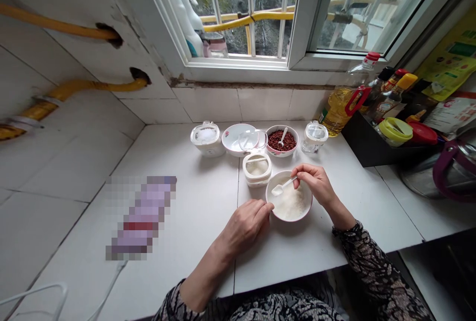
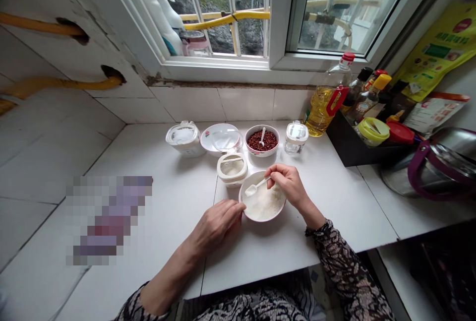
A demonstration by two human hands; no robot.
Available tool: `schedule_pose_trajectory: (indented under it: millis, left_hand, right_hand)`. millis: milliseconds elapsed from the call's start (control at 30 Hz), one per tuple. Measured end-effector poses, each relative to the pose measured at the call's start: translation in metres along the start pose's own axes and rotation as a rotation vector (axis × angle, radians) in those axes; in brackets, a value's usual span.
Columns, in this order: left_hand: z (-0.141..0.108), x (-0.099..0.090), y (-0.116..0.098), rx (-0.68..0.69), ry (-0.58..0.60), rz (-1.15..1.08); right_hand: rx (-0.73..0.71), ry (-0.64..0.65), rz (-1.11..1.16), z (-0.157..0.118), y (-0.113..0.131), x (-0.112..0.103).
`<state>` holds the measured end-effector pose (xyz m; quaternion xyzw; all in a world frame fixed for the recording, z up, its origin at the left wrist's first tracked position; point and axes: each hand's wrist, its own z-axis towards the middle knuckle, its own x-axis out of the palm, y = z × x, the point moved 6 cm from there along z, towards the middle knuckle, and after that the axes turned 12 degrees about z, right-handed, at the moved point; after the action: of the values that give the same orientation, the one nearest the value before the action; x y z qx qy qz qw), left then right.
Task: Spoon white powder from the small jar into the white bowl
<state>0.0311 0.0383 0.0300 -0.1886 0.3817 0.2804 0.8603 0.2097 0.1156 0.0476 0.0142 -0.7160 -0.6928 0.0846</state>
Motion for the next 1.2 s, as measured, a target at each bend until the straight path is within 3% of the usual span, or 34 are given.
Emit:
schedule_pose_trajectory:
  millis: [733,833,900,1033,1100,1200]
  left_hand:
    - [0.001,0.001,-0.001,0.006,0.007,0.02]
    - [0.001,0.001,-0.001,0.008,0.005,0.025]
    - [0.0,0.001,-0.001,0.005,0.005,0.018]
    - [0.0,0.001,-0.001,0.001,0.0,0.013]
    - [0.0,0.001,-0.001,-0.001,0.01,0.012]
    - [0.0,0.001,0.0,0.003,0.024,0.013]
  right_hand:
    - [-0.123,-0.117,0.194,0.009,0.022,0.009]
    - [-0.22,-0.106,0.071,0.007,0.026,0.014]
    - [-0.352,-0.079,-0.128,0.004,0.031,0.021]
    - [-0.669,0.108,-0.611,-0.006,0.039,0.044]
    - [-0.75,0.128,-0.68,-0.011,0.045,0.044]
    - [-0.774,0.024,-0.631,-0.017,0.057,0.029]
